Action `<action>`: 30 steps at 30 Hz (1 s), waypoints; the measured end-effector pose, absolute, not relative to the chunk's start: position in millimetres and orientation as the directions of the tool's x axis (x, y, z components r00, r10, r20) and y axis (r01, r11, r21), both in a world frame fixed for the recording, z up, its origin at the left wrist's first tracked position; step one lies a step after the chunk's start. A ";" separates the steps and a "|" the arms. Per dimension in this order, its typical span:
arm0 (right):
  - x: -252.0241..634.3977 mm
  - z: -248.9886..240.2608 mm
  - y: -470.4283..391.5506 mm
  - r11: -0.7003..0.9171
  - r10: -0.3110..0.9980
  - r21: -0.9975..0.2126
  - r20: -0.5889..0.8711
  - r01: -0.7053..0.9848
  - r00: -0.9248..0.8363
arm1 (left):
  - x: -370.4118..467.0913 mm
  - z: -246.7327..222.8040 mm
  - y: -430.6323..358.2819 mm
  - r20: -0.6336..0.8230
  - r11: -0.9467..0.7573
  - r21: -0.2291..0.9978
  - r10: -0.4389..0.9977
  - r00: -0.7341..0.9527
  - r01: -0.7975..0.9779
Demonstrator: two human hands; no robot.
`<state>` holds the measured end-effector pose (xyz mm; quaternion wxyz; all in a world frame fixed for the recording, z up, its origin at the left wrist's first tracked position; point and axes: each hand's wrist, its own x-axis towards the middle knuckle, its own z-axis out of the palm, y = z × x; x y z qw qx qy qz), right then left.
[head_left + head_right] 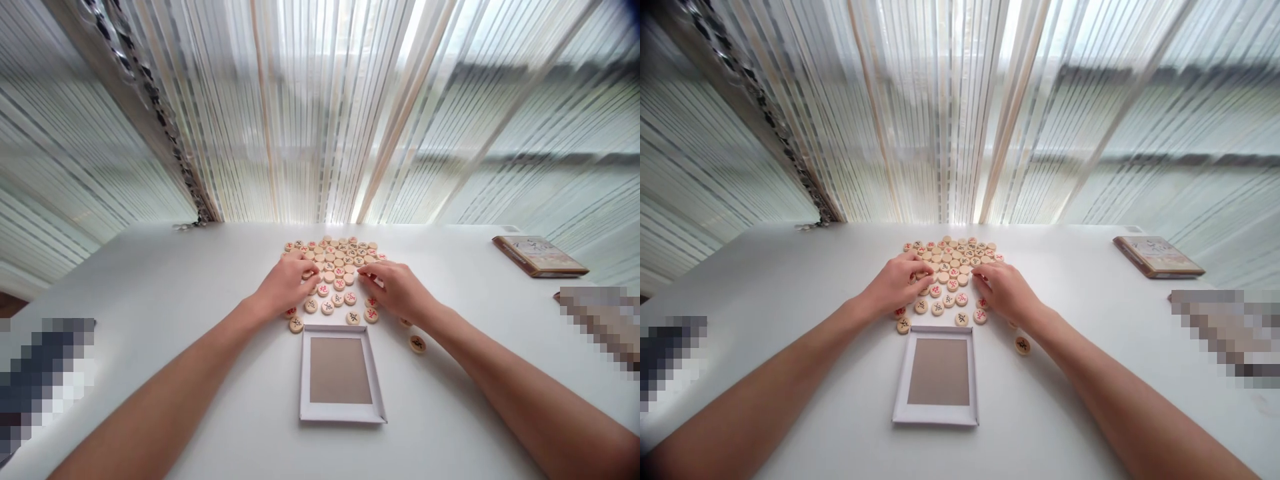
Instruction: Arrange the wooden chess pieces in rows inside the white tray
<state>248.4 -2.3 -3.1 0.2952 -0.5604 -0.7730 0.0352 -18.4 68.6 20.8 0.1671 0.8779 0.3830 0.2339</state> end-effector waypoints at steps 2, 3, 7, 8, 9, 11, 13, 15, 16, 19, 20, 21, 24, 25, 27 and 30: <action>247.3 -2.3 -1.5 0.354 0.892 -0.407 0.418 0.842 -0.173 | -17.9 20.9 69.2 0.276 -0.639 0.478 0.761 0.588 0.603; 247.0 -2.2 -1.2 0.347 0.893 -0.420 0.421 0.839 -0.159 | -18.0 21.1 69.5 0.273 -0.634 0.482 0.765 0.584 0.605; 248.3 -3.3 -0.9 0.318 0.898 -0.474 0.429 0.821 -0.101 | -19.4 21.9 71.1 0.259 -0.618 0.500 0.776 0.576 0.607; 249.1 -3.7 -1.1 0.310 0.901 -0.486 0.426 0.817 -0.089 | -19.7 22.1 71.4 0.255 -0.614 0.504 0.778 0.574 0.608; 250.0 -3.9 -1.4 0.302 0.904 -0.497 0.421 0.813 -0.078 | -19.7 22.4 71.5 0.250 -0.609 0.507 0.781 0.572 0.610; 251.3 -4.0 -2.1 0.289 0.909 -0.515 0.411 0.807 -0.063 | -19.0 23.7 70.9 0.240 -0.599 0.509 0.788 0.567 0.618; 251.8 -3.0 -2.9 0.278 0.914 -0.527 0.403 0.803 -0.052 | -17.3 26.1 69.3 0.218 -0.583 0.507 0.799 0.560 0.635; 252.5 -0.6 -3.2 0.269 0.915 -0.534 0.401 0.801 -0.040 | -15.0 29.4 66.6 0.186 -0.555 0.500 0.818 0.544 0.664; 253.4 1.1 -3.1 0.264 0.915 -0.537 0.402 0.801 -0.032 | -13.9 31.1 65.0 0.168 -0.541 0.495 0.827 0.536 0.680; 259.9 7.3 -1.4 0.243 0.911 -0.544 0.413 0.803 0.005 | -11.2 34.5 60.3 0.130 -0.515 0.473 0.843 0.522 0.715; 263.2 9.2 -0.4 0.233 0.908 -0.545 0.418 0.805 0.020 | -10.6 34.8 58.9 0.124 -0.512 0.464 0.845 0.520 0.723; 266.8 10.9 0.7 0.224 0.906 -0.545 0.421 0.808 0.033 | -10.1 34.6 57.6 0.122 -0.512 0.456 0.846 0.519 0.728; 275.9 12.6 4.2 0.204 0.908 -0.539 0.416 0.817 0.048 | -8.6 31.8 55.0 0.149 -0.550 0.418 0.826 0.543 0.723; 277.7 12.1 5.1 0.203 0.912 -0.535 0.408 0.820 0.041 | -8.1 30.6 54.5 0.165 -0.569 0.403 0.815 0.555 0.717; 279.1 10.1 6.2 0.212 0.921 -0.526 0.389 0.824 0.011 | -7.3 28.4 54.4 0.192 -0.599 0.380 0.797 0.573 0.705; 277.4 6.6 6.0 0.239 0.929 -0.509 0.366 0.827 -0.043 | -7.6 26.3 56.6 0.207 -0.607 0.384 0.791 0.576 0.696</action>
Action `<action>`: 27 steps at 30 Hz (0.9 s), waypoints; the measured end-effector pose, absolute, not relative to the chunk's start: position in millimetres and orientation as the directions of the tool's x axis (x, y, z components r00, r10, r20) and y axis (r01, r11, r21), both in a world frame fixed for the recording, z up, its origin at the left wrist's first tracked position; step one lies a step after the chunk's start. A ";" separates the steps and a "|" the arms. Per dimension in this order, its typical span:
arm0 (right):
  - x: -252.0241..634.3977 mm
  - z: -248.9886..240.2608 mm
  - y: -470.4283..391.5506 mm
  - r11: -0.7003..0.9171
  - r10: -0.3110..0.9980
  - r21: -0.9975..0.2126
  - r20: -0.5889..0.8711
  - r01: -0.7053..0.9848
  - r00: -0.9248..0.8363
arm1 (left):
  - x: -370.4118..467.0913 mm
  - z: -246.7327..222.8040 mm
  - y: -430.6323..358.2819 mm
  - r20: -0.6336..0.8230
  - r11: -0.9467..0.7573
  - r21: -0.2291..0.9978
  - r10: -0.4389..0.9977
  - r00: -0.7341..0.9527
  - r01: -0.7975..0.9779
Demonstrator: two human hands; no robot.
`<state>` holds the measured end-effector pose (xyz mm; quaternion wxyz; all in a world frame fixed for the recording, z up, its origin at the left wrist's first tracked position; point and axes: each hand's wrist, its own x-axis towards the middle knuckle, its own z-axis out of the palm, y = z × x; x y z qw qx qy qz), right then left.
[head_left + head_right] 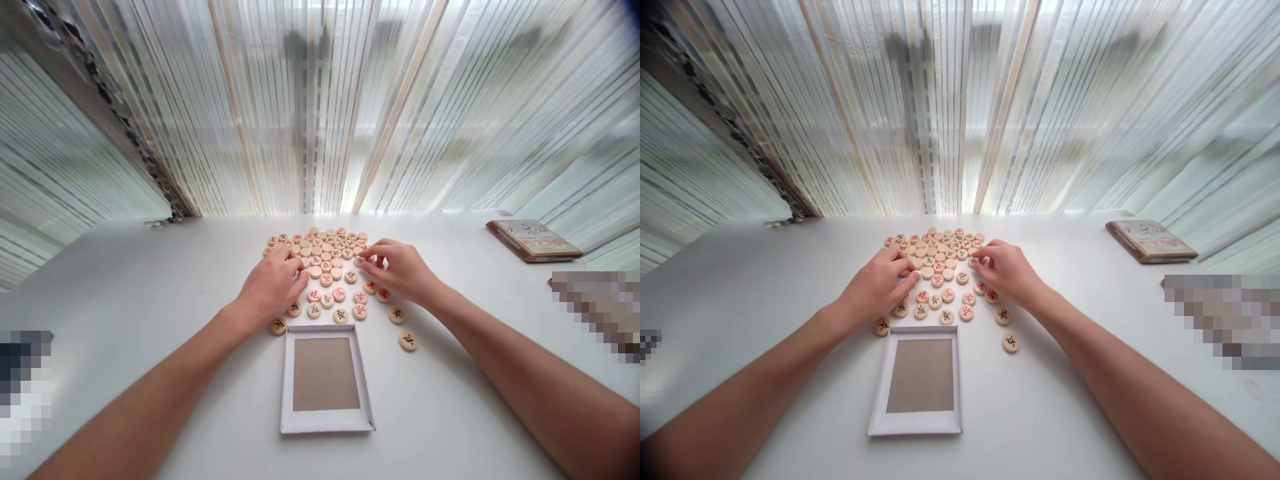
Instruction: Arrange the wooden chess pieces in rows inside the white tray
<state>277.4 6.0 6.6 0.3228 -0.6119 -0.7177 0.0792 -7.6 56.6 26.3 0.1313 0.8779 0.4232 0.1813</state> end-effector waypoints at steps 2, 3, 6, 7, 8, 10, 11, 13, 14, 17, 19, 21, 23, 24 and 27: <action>276.2 5.0 5.4 0.254 0.930 -0.494 0.360 0.831 -0.070 | -8.9 25.6 59.3 0.203 -0.597 0.405 0.797 0.568 0.692; 275.9 4.5 5.1 0.260 0.930 -0.487 0.357 0.834 -0.081 | -9.7 25.3 60.7 0.200 -0.588 0.417 0.803 0.562 0.693; 276.4 3.8 4.7 0.268 0.931 -0.463 0.351 0.845 -0.103 | -11.6 24.9 63.8 0.192 -0.563 0.449 0.819 0.541 0.694; 276.8 3.7 4.8 0.270 0.931 -0.454 0.350 0.849 -0.109 | -12.1 24.7 64.3 0.192 -0.556 0.456 0.824 0.533 0.695; 277.3 3.6 4.8 0.271 0.930 -0.445 0.349 0.854 -0.114 | -12.5 24.7 64.7 0.192 -0.549 0.463 0.829 0.526 0.696; 278.0 3.7 4.9 0.276 0.930 -0.425 0.346 0.862 -0.127 | -13.4 25.0 65.1 0.195 -0.537 0.472 0.837 0.511 0.699; 278.3 3.7 4.9 0.280 0.929 -0.415 0.345 0.866 -0.135 | -14.1 25.7 65.4 0.198 -0.532 0.474 0.841 0.504 0.701; 278.4 3.8 4.7 0.290 0.926 -0.395 0.346 0.872 -0.151 | -15.8 28.2 66.4 0.201 -0.528 0.475 0.844 0.497 0.704; 278.4 3.8 4.6 0.296 0.924 -0.384 0.349 0.875 -0.159 | -17.0 30.1 67.1 0.201 -0.528 0.473 0.844 0.498 0.705; 277.8 3.4 4.4 0.326 0.914 -0.351 0.355 0.878 -0.197 | -21.0 37.1 69.1 0.184 -0.529 0.455 0.843 0.506 0.717; 277.4 3.1 4.4 0.354 0.905 -0.329 0.356 0.875 -0.233 | -23.7 41.2 69.8 0.160 -0.530 0.435 0.841 0.517 0.728; 277.0 2.9 4.5 0.383 0.895 -0.310 0.356 0.870 -0.268 | -25.9 43.3 70.0 0.141 -0.534 0.417 0.838 0.528 0.736; 276.6 2.7 4.7 0.404 0.886 -0.292 0.359 0.867 -0.292 | -27.3 43.2 70.3 0.135 -0.539 0.403 0.835 0.534 0.740; 276.4 2.7 4.7 0.411 0.883 -0.284 0.361 0.866 -0.300 | -27.8 42.3 70.7 0.135 -0.541 0.397 0.833 0.536 0.741; 276.0 2.6 4.3 0.421 0.876 -0.261 0.365 0.869 -0.315 | -28.5 38.1 72.9 0.141 -0.555 0.379 0.826 0.546 0.741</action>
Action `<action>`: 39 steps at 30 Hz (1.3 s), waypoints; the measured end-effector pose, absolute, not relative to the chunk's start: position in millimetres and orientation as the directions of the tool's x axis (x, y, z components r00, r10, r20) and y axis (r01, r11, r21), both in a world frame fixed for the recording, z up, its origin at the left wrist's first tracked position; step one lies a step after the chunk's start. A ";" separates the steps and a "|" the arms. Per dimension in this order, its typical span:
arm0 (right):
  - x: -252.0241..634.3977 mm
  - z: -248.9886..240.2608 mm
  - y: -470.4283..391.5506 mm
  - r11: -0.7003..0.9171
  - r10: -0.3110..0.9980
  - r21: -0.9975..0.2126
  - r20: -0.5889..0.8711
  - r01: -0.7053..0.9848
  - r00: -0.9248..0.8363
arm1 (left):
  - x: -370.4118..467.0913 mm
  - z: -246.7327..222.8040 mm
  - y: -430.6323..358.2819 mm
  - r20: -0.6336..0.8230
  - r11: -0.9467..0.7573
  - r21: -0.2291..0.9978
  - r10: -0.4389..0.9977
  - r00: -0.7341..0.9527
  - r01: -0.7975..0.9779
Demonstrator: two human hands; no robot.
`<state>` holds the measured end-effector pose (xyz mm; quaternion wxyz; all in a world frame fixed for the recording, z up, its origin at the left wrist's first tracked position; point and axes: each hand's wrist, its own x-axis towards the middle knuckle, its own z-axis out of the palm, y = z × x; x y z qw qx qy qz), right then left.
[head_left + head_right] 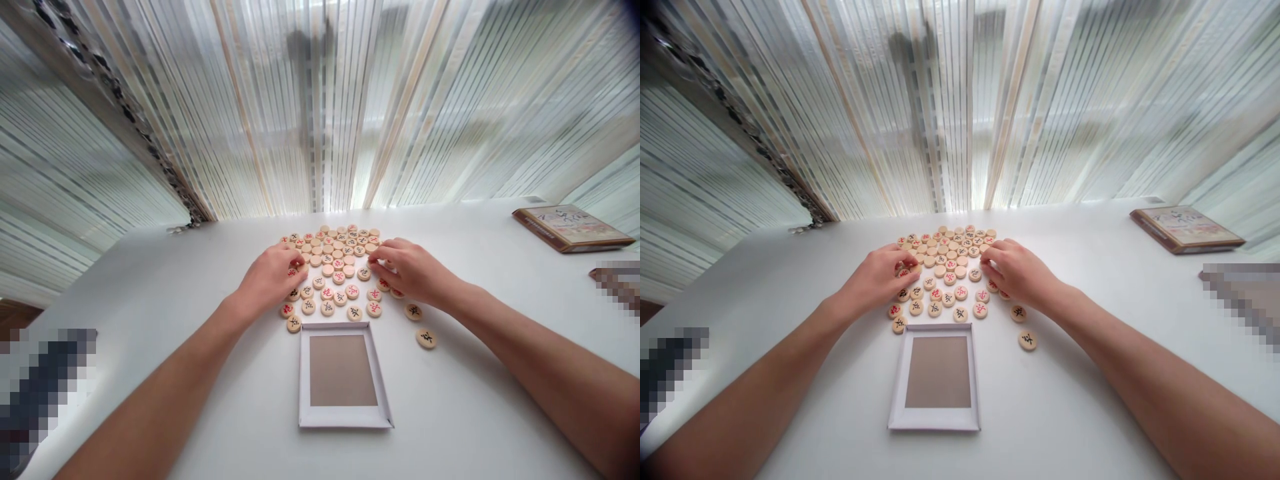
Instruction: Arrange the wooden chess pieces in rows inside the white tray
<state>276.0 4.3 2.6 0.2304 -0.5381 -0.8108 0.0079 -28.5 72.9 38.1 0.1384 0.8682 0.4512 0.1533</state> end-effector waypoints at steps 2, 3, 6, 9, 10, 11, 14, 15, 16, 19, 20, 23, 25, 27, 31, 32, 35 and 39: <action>275.8 2.6 3.9 0.425 0.875 -0.250 0.361 0.870 -0.324 | -28.4 35.1 74.7 0.147 -0.568 0.367 0.817 0.557 0.737; 275.8 2.7 3.7 0.426 0.875 -0.247 0.357 0.870 -0.327 | -28.3 33.9 75.4 0.151 -0.576 0.361 0.812 0.564 0.734; 275.7 3.6 3.5 0.422 0.880 -0.246 0.343 0.873 -0.328 | -27.2 32.0 75.5 0.161 -0.602 0.334 0.795 0.585 0.725; 274.7 5.7 3.3 0.413 0.886 -0.248 0.334 0.876 -0.322 | -25.8 32.0 73.4 0.171 -0.627 0.312 0.776 0.607 0.714; 274.2 6.6 3.2 0.409 0.888 -0.249 0.333 0.878 -0.319 | -25.4 32.1 72.8 0.172 -0.632 0.313 0.771 0.613 0.709; 273.6 7.4 3.1 0.403 0.890 -0.251 0.331 0.880 -0.313 | -25.2 32.2 72.5 0.171 -0.636 0.320 0.768 0.617 0.702; 272.4 9.4 2.5 0.373 0.903 -0.265 0.325 0.889 -0.281 | -25.2 32.2 73.1 0.166 -0.633 0.359 0.766 0.620 0.686; 272.2 9.7 2.3 0.358 0.908 -0.273 0.324 0.893 -0.265 | -25.3 32.2 73.7 0.166 -0.629 0.372 0.769 0.618 0.683; 272.0 9.9 2.0 0.343 0.913 -0.284 0.323 0.895 -0.247 | -25.4 32.1 74.3 0.166 -0.624 0.384 0.772 0.614 0.681; 271.8 10.4 1.4 0.305 0.926 -0.325 0.322 0.895 -0.198 | -25.6 31.9 75.7 0.174 -0.606 0.406 0.786 0.593 0.684; 271.7 10.7 1.3 0.297 0.928 -0.340 0.321 0.892 -0.187 | -25.6 31.8 76.0 0.176 -0.599 0.411 0.792 0.585 0.687; 271.7 12.4 1.2 0.283 0.935 -0.383 0.315 0.879 -0.163 | -25.8 31.0 76.7 0.181 -0.591 0.418 0.799 0.574 0.690; 271.8 13.9 1.2 0.275 0.939 -0.406 0.308 0.871 -0.153 | -26.3 30.4 77.2 0.183 -0.593 0.420 0.797 0.575 0.687; 272.0 15.1 1.2 0.267 0.943 -0.422 0.302 0.866 -0.143 | -26.9 29.7 77.8 0.189 -0.592 0.422 0.798 0.572 0.687; 272.1 15.2 0.9 0.249 0.946 -0.443 0.301 0.861 -0.119 | -27.6 28.3 78.3 0.202 -0.592 0.420 0.800 0.565 0.688; 272.1 14.9 0.8 0.246 0.947 -0.447 0.301 0.860 -0.114 | -27.5 27.9 78.2 0.205 -0.594 0.418 0.799 0.566 0.687; 271.9 14.1 0.6 0.242 0.948 -0.460 0.299 0.854 -0.107 | -26.6 26.4 77.6 0.214 -0.601 0.408 0.795 0.568 0.687; 272.5 14.4 0.4 0.244 0.948 -0.475 0.299 0.845 -0.106 | -25.6 24.4 76.6 0.221 -0.610 0.390 0.789 0.573 0.690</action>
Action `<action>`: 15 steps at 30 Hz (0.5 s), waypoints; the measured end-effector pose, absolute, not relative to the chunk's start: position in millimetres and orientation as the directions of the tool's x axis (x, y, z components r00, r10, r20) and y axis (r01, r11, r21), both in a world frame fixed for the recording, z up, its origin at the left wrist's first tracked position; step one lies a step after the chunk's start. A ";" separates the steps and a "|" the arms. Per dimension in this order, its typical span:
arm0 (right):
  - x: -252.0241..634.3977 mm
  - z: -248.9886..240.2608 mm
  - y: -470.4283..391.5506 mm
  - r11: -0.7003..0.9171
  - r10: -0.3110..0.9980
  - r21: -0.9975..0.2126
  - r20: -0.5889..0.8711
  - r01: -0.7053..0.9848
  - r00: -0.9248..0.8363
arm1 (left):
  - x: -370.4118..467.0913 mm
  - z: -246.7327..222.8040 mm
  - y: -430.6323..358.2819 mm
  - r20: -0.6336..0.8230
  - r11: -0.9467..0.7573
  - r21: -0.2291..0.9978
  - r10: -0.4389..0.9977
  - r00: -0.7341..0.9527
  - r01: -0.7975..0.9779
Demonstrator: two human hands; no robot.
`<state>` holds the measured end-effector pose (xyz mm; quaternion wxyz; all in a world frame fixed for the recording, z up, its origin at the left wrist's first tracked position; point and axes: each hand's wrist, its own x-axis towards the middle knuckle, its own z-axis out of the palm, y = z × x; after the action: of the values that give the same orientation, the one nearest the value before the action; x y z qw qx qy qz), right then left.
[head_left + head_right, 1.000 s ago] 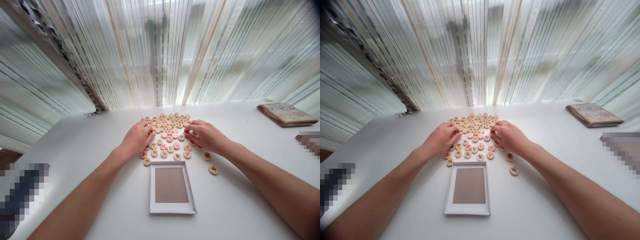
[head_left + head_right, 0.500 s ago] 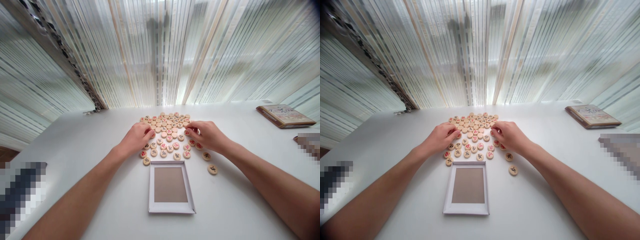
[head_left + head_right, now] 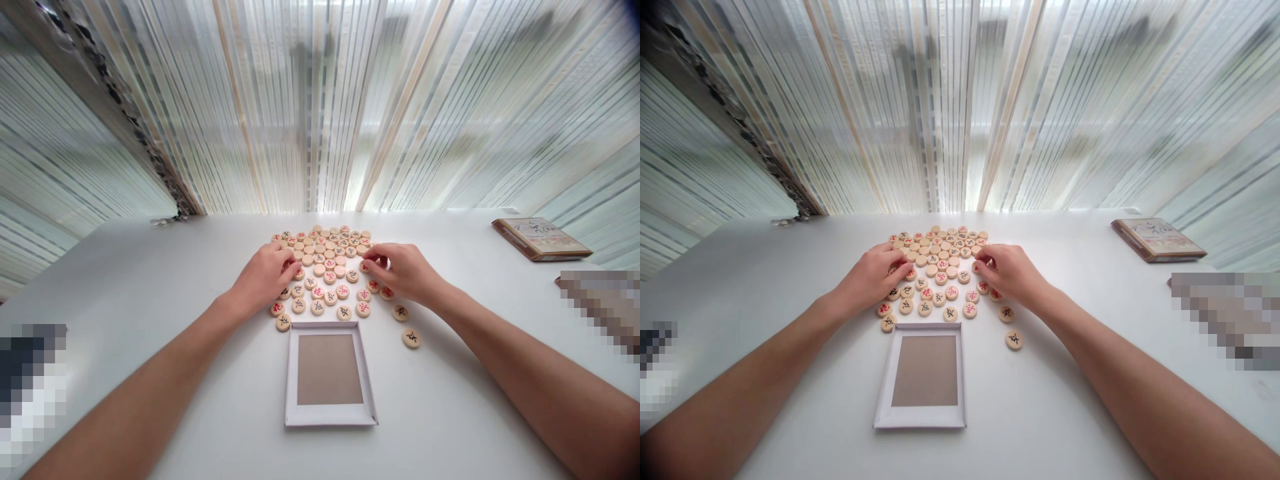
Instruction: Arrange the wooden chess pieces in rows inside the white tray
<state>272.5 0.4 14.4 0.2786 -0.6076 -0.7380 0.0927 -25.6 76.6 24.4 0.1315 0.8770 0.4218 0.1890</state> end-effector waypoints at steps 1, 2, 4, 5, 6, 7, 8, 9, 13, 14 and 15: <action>272.8 14.4 0.4 0.244 0.948 -0.478 0.299 0.844 -0.105 | -25.4 24.1 76.4 0.221 -0.611 0.387 0.788 0.574 0.690; 272.9 14.3 0.5 0.243 0.948 -0.480 0.300 0.843 -0.103 | -25.4 23.9 76.2 0.222 -0.611 0.386 0.789 0.573 0.691; 272.7 13.7 0.7 0.240 0.948 -0.481 0.301 0.843 -0.098 | -25.4 23.8 75.9 0.226 -0.607 0.388 0.792 0.567 0.693; 272.4 13.3 0.8 0.239 0.948 -0.482 0.302 0.843 -0.097 | -25.5 24.0 75.8 0.228 -0.605 0.389 0.794 0.563 0.695; 272.1 13.1 0.9 0.239 0.948 -0.481 0.303 0.844 -0.096 | -25.6 24.3 75.7 0.231 -0.602 0.391 0.797 0.559 0.696; 272.0 13.4 1.0 0.238 0.948 -0.480 0.303 0.845 -0.095 | -25.7 24.6 75.6 0.235 -0.600 0.393 0.798 0.555 0.697; 272.5 14.2 1.2 0.235 0.949 -0.478 0.303 0.846 -0.093 | -26.0 25.0 75.6 0.239 -0.599 0.395 0.799 0.551 0.697; 273.8 15.7 1.3 0.230 0.949 -0.475 0.303 0.849 -0.087 | -26.2 25.4 75.6 0.244 -0.598 0.397 0.800 0.548 0.697; 289.6 27.7 2.4 0.171 0.955 -0.466 0.295 0.868 -0.029 | -27.5 25.7 76.4 0.269 -0.590 0.409 0.807 0.526 0.697; 295.1 31.0 2.5 0.152 0.959 -0.464 0.281 0.873 -0.017 | -27.8 25.4 76.8 0.275 -0.588 0.411 0.809 0.520 0.697; 300.2 33.7 2.5 0.135 0.966 -0.462 0.260 0.876 -0.011 | -28.0 25.0 77.4 0.280 -0.586 0.413 0.810 0.515 0.697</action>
<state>300.2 2.5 33.7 0.2626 -0.6523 -0.7060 0.0849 -28.0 77.4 25.0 0.1251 0.8613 0.4375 0.2260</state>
